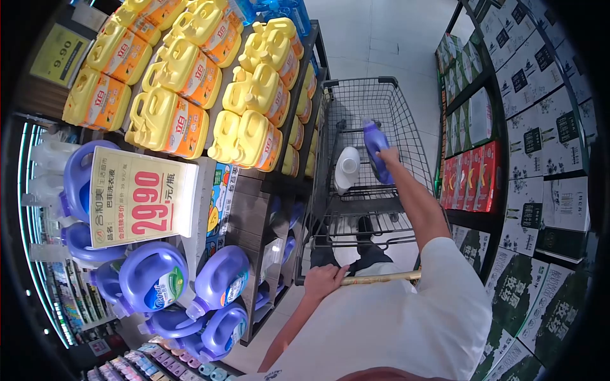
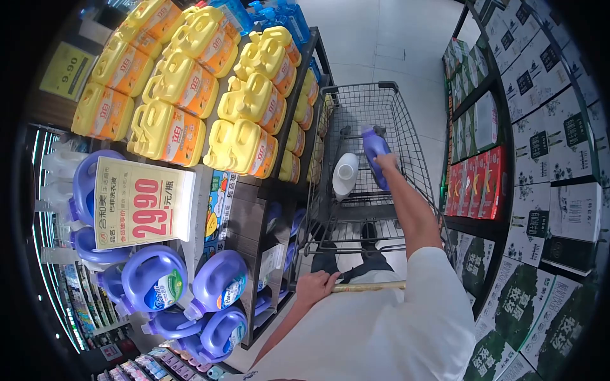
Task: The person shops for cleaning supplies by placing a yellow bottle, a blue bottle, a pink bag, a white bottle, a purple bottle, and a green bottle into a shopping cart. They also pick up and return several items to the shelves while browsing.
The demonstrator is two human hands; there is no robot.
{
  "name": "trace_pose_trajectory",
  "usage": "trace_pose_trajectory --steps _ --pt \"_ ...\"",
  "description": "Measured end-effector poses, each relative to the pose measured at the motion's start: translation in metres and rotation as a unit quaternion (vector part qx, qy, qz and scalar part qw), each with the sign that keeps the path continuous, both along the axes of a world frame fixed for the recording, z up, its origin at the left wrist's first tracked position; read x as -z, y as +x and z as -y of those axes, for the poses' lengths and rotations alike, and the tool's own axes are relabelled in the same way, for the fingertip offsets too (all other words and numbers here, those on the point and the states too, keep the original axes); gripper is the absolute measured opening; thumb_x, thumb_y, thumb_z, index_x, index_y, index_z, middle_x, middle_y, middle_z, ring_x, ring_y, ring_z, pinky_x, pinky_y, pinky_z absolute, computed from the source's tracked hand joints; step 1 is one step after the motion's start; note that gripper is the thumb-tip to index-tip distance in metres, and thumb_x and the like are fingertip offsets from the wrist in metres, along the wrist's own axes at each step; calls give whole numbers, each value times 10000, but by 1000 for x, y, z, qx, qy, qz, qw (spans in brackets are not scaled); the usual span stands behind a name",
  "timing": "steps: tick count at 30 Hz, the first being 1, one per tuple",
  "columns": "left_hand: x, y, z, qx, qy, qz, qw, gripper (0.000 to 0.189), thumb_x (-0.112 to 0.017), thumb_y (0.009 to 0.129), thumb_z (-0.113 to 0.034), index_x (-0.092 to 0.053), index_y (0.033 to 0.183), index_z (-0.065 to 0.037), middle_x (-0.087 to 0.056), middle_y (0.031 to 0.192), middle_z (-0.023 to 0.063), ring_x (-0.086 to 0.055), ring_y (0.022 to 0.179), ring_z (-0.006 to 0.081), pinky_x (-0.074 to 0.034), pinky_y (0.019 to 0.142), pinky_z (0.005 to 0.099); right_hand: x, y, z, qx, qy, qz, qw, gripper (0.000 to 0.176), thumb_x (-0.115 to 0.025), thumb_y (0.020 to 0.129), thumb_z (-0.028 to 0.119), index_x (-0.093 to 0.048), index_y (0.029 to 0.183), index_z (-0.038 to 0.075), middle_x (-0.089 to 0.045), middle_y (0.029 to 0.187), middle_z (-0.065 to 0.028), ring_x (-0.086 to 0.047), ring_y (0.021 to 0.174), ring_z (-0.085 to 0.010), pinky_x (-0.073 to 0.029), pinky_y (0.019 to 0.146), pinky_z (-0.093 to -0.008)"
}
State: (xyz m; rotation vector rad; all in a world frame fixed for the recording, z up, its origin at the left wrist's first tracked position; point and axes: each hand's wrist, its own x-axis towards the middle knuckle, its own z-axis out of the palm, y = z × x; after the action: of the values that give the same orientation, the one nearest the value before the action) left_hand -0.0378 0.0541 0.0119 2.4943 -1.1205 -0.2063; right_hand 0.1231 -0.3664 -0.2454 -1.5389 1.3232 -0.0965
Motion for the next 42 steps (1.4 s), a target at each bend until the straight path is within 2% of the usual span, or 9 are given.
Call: trace_pose_trajectory --steps 3,6,10,22,26,28,33,38,42 --pt "-12 -4 2 -2 10 -31 999 451 -699 924 -364 -608 571 -98 -586 572 70 -600 485 290 -449 443 398 24 -19 -25 69 57 187 978 338 -781 786 69 -693 1087 -57 -708 916 -132 -660 802 -223 -515 703 -379" --pt "-11 -4 3 0 27 -36 999 446 -703 921 -363 -610 575 -98 -585 572 71 -600 486 292 -450 446 402 4 -42 -55 33 59 178 982 342 -773 781 43 -691 1103 -39 -713 952 -118 -667 845 -236 -519 743 -375" --pt "-9 -5 1 -9 25 -50 998 464 -711 912 -386 -588 572 -95 -569 571 76 -588 482 296 -451 467 407 120 -38 -65 59 176 199 962 347 -777 781 45 -690 1110 -26 -720 984 -121 -676 900 -245 -523 801 -399" --pt "-8 4 7 -5 2 -20 1000 489 -687 929 -412 -623 562 -96 -589 566 59 -612 498 272 -456 463 387 83 -64 -68 -260 3 -148 954 528 -873 713 224 -696 1140 -31 -724 1028 -232 -719 965 -345 -568 874 -429" --pt "-8 11 12 12 -10 -16 1000 480 -680 935 -386 -618 569 -83 -597 575 69 -609 493 293 -468 454 400 33 -66 -41 -335 2 -201 921 500 -846 757 266 -702 1121 -44 -728 1053 -245 -723 969 -357 -571 886 -436" --pt "-9 15 16 16 -21 -4 1000 486 -683 933 -385 -609 561 -81 -591 568 72 -605 489 293 -461 451 402 42 -75 -16 -463 -105 -78 877 526 -818 794 274 -675 1178 -55 -726 1088 -245 -719 997 -361 -572 874 -423" --pt "-4 29 29 14 -21 25 999 515 -680 928 -425 -630 542 -89 -609 563 89 -607 475 306 -467 457 407 -110 -120 -2 -523 -97 -39 846 515 -724 891 257 -607 1289 -47 -714 1136 -231 -702 1028 -360 -553 907 -418" --pt "-1 55 52 12 -22 35 999 530 -664 937 -437 -631 544 -84 -614 578 100 -612 487 317 -465 455 413 -260 -180 -25 -464 -88 69 879 450 -654 939 218 -595 1312 -26 -680 1204 -243 -655 1117 -395 -511 981 -434" --pt "-6 82 78 5 -26 50 998 552 -632 953 -461 -647 561 -73 -614 570 104 -620 507 324 -469 466 425 -246 -214 -39 -361 -243 142 889 449 -650 950 171 -537 1350 0 -559 1357 -258 -526 1275 -411 -419 1073 -450"
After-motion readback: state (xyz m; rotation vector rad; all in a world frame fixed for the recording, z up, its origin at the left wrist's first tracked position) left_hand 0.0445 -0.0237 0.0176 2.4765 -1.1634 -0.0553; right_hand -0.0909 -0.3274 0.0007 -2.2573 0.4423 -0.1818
